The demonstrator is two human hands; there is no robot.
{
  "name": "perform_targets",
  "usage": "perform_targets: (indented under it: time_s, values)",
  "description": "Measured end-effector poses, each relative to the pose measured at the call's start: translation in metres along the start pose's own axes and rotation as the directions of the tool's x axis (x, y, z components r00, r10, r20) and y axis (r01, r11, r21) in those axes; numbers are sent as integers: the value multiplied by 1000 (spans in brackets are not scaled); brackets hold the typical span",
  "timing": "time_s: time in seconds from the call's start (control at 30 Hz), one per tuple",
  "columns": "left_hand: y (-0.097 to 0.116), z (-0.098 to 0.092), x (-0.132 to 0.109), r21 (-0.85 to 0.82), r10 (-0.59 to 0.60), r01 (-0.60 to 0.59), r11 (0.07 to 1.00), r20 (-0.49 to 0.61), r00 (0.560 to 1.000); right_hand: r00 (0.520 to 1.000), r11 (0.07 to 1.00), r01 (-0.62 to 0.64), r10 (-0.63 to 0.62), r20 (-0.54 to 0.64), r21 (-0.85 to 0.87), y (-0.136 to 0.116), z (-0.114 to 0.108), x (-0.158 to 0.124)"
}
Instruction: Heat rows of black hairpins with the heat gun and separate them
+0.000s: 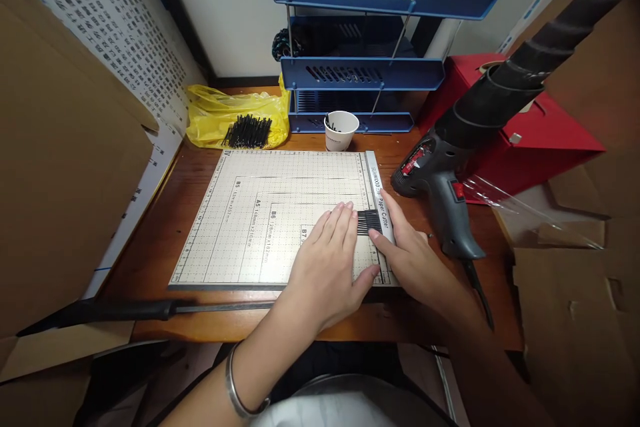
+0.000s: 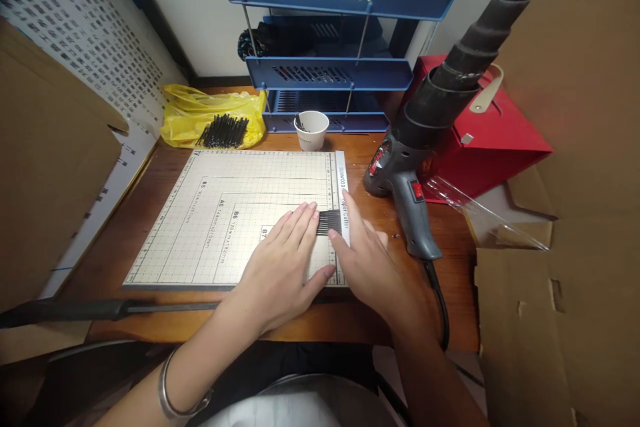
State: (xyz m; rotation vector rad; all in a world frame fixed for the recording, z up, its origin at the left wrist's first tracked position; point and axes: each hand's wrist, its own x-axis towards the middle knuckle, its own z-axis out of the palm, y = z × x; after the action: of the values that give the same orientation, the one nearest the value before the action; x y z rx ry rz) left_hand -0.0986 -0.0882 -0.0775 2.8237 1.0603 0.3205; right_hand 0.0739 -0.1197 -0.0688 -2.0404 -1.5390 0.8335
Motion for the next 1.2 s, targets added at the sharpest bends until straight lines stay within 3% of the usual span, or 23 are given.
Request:
perform_targets:
  time_s: [0.23,0.67,1.07,1.2]
  values:
    - [0,0,0,6,-3,3,1000,11,1000,999,997,-4,7,-37,77,1,4,1]
    - [1,-2,0,-1,-14,14,1000,26,1000,991,992,-54,39,-127,-111,-12,11,-1]
    - [2,0,-1,3,-20,20,1000,21,1000,993,996,-23,13,-115,-86,-6,12,-2]
    - [1,0,-1,4,-14,13,1000,21,1000,990,995,-84,77,-119,-59,-8,11,-2]
